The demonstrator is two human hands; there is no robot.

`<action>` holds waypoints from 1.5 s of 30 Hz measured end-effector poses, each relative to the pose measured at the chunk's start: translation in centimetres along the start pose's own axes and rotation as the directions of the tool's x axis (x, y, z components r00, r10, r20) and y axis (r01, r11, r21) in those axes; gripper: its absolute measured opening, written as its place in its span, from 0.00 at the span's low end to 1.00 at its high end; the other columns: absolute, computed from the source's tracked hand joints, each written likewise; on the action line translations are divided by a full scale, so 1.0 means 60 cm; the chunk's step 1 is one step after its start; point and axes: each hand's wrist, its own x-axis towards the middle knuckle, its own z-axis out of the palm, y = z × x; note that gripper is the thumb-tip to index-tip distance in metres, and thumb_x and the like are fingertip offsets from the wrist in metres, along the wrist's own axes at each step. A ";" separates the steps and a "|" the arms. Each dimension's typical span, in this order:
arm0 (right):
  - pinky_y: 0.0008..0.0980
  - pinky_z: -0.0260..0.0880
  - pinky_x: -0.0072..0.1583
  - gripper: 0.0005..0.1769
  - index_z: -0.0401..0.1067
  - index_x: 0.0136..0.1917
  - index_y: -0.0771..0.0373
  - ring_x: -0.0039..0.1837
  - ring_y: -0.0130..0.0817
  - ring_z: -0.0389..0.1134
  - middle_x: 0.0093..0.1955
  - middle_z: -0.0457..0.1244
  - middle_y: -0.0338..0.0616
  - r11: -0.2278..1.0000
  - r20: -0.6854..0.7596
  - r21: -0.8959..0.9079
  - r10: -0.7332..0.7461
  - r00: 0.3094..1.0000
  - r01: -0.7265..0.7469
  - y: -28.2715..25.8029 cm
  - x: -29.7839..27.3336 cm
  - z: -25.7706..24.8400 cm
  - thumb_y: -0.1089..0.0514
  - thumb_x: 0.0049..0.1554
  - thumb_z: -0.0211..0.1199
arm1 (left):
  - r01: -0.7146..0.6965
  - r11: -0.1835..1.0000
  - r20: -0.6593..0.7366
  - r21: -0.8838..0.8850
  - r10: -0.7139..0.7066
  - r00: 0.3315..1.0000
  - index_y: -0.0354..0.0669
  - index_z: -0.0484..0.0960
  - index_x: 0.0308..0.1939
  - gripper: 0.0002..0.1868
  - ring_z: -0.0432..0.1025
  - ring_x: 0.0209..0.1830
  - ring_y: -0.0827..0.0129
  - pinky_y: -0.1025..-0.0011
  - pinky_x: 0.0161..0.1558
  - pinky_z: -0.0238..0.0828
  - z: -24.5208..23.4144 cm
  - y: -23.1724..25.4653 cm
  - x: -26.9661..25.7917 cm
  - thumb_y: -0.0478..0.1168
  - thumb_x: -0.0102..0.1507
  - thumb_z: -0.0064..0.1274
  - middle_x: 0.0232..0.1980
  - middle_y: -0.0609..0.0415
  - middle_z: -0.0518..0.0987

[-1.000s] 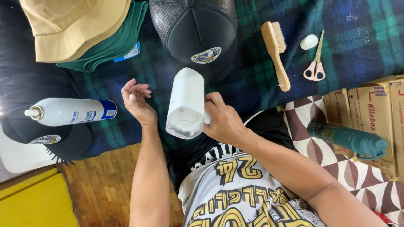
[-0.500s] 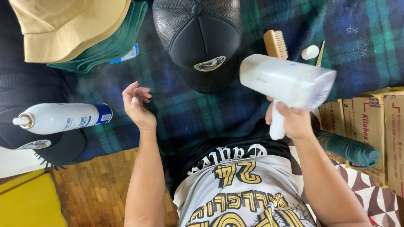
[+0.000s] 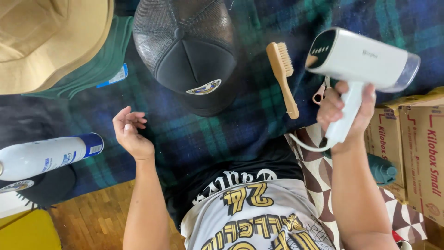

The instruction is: Cleaning and drying a black mesh cap using a brush and a hair dryer

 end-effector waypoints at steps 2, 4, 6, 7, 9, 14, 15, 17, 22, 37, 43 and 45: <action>0.16 0.65 0.34 0.25 0.74 0.53 0.61 0.33 0.23 0.64 0.42 0.65 0.42 0.999 -0.025 -0.034 -0.013 1.000 0.013 -0.042 0.023 -0.022 0.38 0.59 0.67 | -0.012 1.000 0.009 0.019 0.012 1.000 0.41 0.74 0.56 0.23 0.70 0.34 0.70 0.76 0.35 0.62 0.001 0.003 -0.001 0.54 0.69 0.35 0.41 0.51 0.79; 0.17 0.69 0.33 0.26 0.74 0.54 0.62 0.34 0.24 0.67 0.48 0.68 0.48 0.998 -0.047 -0.065 -0.027 0.998 0.024 -0.080 0.045 -0.028 0.37 0.59 0.66 | -0.027 0.999 0.017 0.039 0.026 1.000 0.41 0.74 0.56 0.21 0.70 0.34 0.69 0.75 0.35 0.62 0.002 0.006 0.000 0.51 0.70 0.33 0.42 0.50 0.80; 0.14 0.69 0.31 0.37 0.64 0.65 0.61 0.32 0.22 0.64 0.44 0.66 0.43 0.988 -0.197 -0.138 -0.094 0.976 0.067 -0.112 0.065 -0.020 0.39 0.53 0.69 | -0.015 0.996 0.017 0.090 0.014 1.000 0.41 0.74 0.56 0.21 0.70 0.34 0.67 0.74 0.35 0.62 0.002 0.007 -0.001 0.47 0.69 0.32 0.42 0.49 0.80; 0.14 0.69 0.31 0.37 0.64 0.65 0.61 0.32 0.22 0.64 0.44 0.66 0.43 0.988 -0.198 -0.137 -0.094 0.976 0.068 -0.134 0.074 -0.044 0.39 0.53 0.69 | -0.016 0.996 0.018 0.092 0.014 1.000 0.41 0.74 0.56 0.21 0.70 0.34 0.67 0.74 0.35 0.62 0.005 0.008 0.000 0.47 0.69 0.32 0.42 0.49 0.80; 0.07 0.63 0.30 0.38 0.71 0.52 0.56 0.29 0.11 0.59 0.44 0.62 0.34 0.965 -0.255 -0.223 0.079 0.964 -0.138 -0.175 0.093 -0.090 0.28 0.41 0.74 | -0.006 0.996 0.007 0.095 0.005 1.000 0.41 0.75 0.55 0.20 0.70 0.34 0.67 0.74 0.36 0.63 0.006 0.009 0.000 0.45 0.67 0.32 0.41 0.49 0.80; 0.08 0.57 0.32 0.41 0.73 0.55 0.53 0.31 0.10 0.57 0.38 0.60 0.26 0.791 -0.436 -0.515 0.090 0.895 -0.331 -0.198 0.121 -0.104 0.19 0.48 0.52 | 0.014 0.993 -0.020 0.119 -0.012 1.000 0.39 0.77 0.53 0.20 0.70 0.33 0.68 0.75 0.36 0.63 0.016 0.013 0.002 0.41 0.64 0.34 0.40 0.48 0.80; 0.11 0.55 0.30 0.47 0.76 0.54 0.50 0.30 0.12 0.56 0.35 0.58 0.24 0.636 -0.600 -0.641 -0.067 0.797 -0.429 -0.191 0.123 -0.086 0.16 0.51 0.33 | 0.026 0.992 -0.027 0.121 -0.023 0.999 0.40 0.78 0.52 0.20 0.70 0.33 0.69 0.76 0.35 0.62 0.017 0.014 0.002 0.39 0.63 0.35 0.39 0.48 0.80; 0.18 0.57 0.30 0.37 0.76 0.53 0.50 0.34 0.18 0.65 0.38 0.64 0.29 0.379 -0.611 -0.778 -0.273 0.743 -0.501 -0.173 0.104 -0.048 0.23 0.64 0.37 | -0.022 0.984 -0.008 0.174 0.024 1.000 0.39 0.78 0.53 0.18 0.71 0.35 0.69 0.74 0.39 0.66 0.015 0.008 0.000 0.38 0.64 0.39 0.39 0.50 0.81; 0.47 0.51 0.33 0.38 0.77 0.43 0.68 0.33 0.38 0.56 0.33 0.60 0.45 -0.642 0.019 -0.670 -0.516 0.856 -0.372 -0.209 0.071 -0.231 0.41 0.90 0.72 | -0.194 0.878 0.096 0.438 0.169 0.981 0.41 0.81 0.50 0.13 0.76 0.40 0.66 0.69 0.44 0.71 0.036 0.031 -0.004 0.34 0.65 0.44 0.40 0.54 0.83; 0.49 0.78 0.57 0.26 0.62 0.73 0.77 0.58 0.57 0.73 0.58 0.68 0.69 -0.013 0.246 -0.967 -0.282 0.927 0.253 0.275 0.108 0.094 0.74 0.62 0.56 | 0.102 0.979 -0.073 -0.178 -0.117 0.990 0.38 0.79 0.64 0.18 0.76 0.34 0.75 0.76 0.38 0.83 0.180 0.022 -0.087 0.30 0.70 0.51 0.52 0.45 0.84; 0.33 0.80 0.48 0.24 0.69 0.72 0.59 0.48 0.38 0.76 0.54 0.71 0.56 0.044 0.002 -0.999 -0.293 0.956 0.016 0.300 0.119 0.092 0.65 0.63 0.58 | 0.042 0.994 -0.025 -0.103 -0.045 0.999 0.42 0.85 0.55 0.13 0.75 0.28 0.79 0.76 0.34 0.78 0.187 0.032 -0.076 0.32 0.68 0.56 0.32 0.54 0.84; 0.32 0.81 0.53 0.22 0.69 0.71 0.63 0.55 0.44 0.76 0.59 0.69 0.62 0.279 -0.134 -0.958 -0.226 0.965 -0.068 0.302 0.110 0.126 0.65 0.63 0.54 | 0.054 0.984 0.014 -0.171 -0.053 0.999 0.42 0.85 0.55 0.13 0.74 0.31 0.80 0.76 0.37 0.78 0.192 0.030 -0.076 0.30 0.68 0.55 0.34 0.54 0.84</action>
